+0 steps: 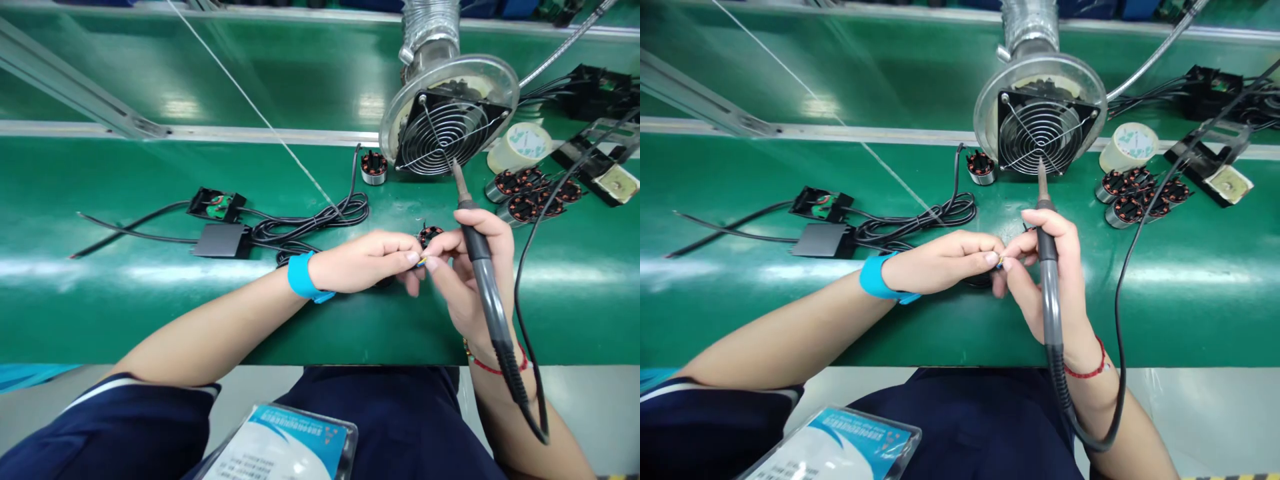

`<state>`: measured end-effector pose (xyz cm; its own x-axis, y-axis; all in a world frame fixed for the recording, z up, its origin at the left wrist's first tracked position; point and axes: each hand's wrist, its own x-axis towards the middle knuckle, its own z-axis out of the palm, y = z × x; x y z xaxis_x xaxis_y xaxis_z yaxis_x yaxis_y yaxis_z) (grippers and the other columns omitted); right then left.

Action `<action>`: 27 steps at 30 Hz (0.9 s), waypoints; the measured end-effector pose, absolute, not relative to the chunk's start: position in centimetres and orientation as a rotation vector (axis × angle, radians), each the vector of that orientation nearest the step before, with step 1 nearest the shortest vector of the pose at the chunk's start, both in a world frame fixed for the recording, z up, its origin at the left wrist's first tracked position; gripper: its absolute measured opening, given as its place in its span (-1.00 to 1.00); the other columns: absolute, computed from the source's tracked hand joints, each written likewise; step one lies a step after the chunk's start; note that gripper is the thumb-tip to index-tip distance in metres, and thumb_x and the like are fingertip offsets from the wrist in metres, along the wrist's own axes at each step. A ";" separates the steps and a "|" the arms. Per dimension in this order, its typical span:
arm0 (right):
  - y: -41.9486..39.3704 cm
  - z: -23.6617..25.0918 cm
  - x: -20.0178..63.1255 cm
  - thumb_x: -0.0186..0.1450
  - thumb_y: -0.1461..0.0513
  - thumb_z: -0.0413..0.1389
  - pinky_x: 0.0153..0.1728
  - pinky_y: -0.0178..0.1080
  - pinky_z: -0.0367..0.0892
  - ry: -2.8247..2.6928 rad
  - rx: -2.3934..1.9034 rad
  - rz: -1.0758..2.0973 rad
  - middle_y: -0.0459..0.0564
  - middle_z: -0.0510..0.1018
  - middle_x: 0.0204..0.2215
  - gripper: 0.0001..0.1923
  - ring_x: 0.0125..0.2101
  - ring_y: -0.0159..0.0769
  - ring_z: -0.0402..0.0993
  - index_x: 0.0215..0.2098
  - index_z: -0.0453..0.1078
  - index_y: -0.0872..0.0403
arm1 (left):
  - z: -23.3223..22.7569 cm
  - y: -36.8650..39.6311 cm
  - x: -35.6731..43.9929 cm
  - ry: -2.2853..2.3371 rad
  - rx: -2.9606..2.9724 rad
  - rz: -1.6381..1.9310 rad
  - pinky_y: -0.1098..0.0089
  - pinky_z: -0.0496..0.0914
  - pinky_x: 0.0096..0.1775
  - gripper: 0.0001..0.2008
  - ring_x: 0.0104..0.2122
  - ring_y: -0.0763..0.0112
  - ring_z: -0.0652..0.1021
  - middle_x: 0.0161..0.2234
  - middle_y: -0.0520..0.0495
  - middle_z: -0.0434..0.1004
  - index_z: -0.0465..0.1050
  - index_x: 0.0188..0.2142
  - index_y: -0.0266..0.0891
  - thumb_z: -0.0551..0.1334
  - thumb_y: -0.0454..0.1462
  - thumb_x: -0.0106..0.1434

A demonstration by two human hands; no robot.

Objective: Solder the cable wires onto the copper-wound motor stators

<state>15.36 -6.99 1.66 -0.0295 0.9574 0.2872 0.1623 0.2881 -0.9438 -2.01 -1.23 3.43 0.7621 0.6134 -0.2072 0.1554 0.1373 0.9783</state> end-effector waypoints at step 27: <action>-5.9 -0.8 17.7 0.40 0.23 0.05 0.02 -0.02 0.49 -1.590 -1.483 0.365 0.03 0.61 -0.03 -0.58 -0.03 -0.15 0.60 0.23 0.26 -0.04 | -0.2 1.0 -0.9 1.092 1.439 0.784 0.48 0.24 -0.40 -0.94 -0.50 0.56 0.34 -0.53 0.07 0.41 0.38 -0.51 -0.30 0.19 -0.40 0.08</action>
